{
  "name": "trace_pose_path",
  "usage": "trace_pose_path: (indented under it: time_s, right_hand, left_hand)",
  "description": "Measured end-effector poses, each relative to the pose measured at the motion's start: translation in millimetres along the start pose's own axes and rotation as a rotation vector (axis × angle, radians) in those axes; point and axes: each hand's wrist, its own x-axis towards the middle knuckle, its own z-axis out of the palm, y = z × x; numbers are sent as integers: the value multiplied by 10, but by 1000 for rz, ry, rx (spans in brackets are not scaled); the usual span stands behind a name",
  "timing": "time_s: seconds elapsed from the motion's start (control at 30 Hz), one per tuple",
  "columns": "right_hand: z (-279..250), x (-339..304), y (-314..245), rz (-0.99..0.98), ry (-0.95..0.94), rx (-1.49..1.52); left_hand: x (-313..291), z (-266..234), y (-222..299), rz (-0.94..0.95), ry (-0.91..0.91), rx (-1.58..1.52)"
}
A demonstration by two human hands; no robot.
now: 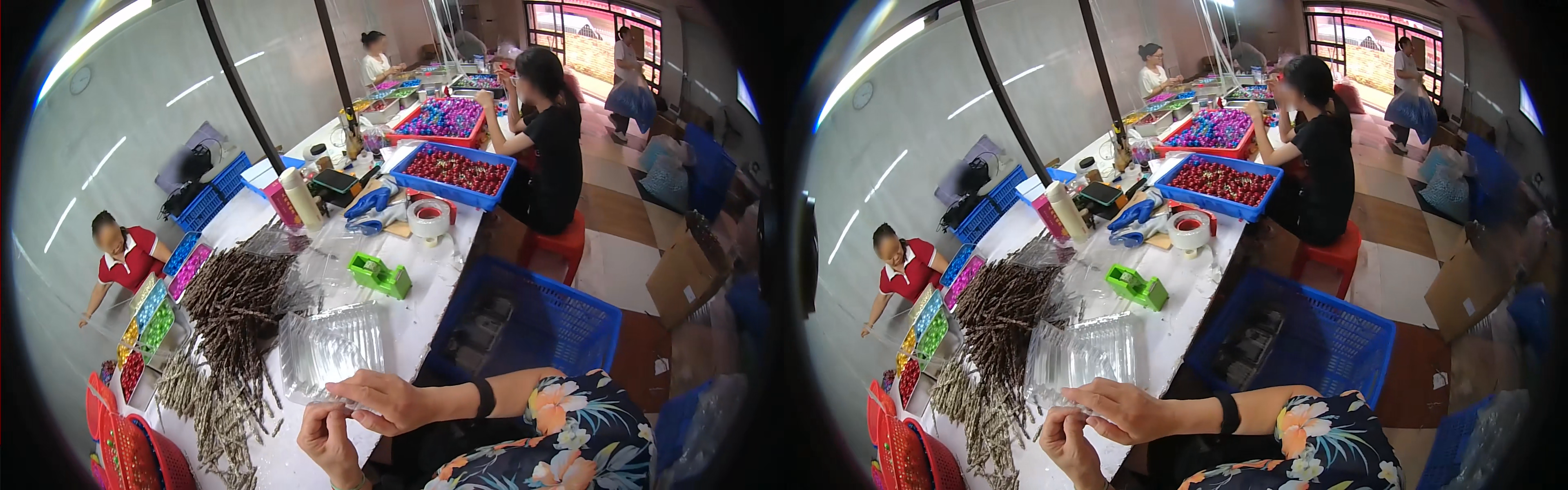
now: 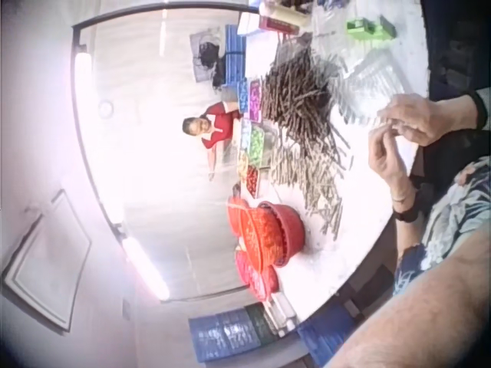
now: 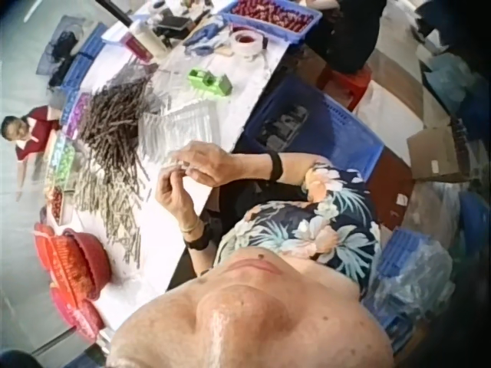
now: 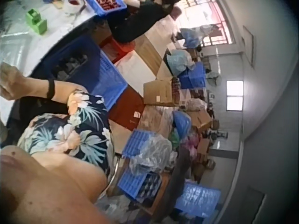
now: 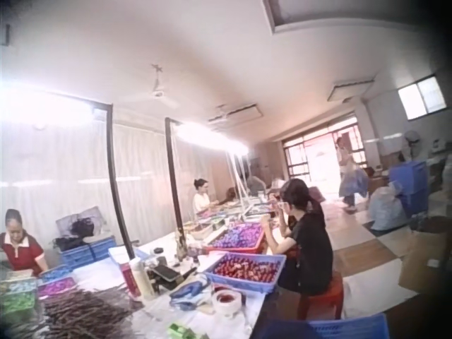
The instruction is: The person places glittery decorative sticks into clear plastic trays on a workbench. They arrange the sticks in rows, close the trays, and stack them. Other workers are visible in the background performing similar tasks.
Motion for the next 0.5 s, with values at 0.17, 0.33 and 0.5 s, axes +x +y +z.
trace_pose_path:
  time_s: [0.17,0.33,0.5]
  right_hand:
    - [7,-14,-7,12,0,40]
    - [-7,1,-43,10,11,57]
    - [-9,12,-43,-25,42,68]
  left_hand:
    - [-23,-112,-116,100,-57,69]
    - [-50,-89,-82,60,-88,12]
    - [-65,-67,-81,51,-78,-57]
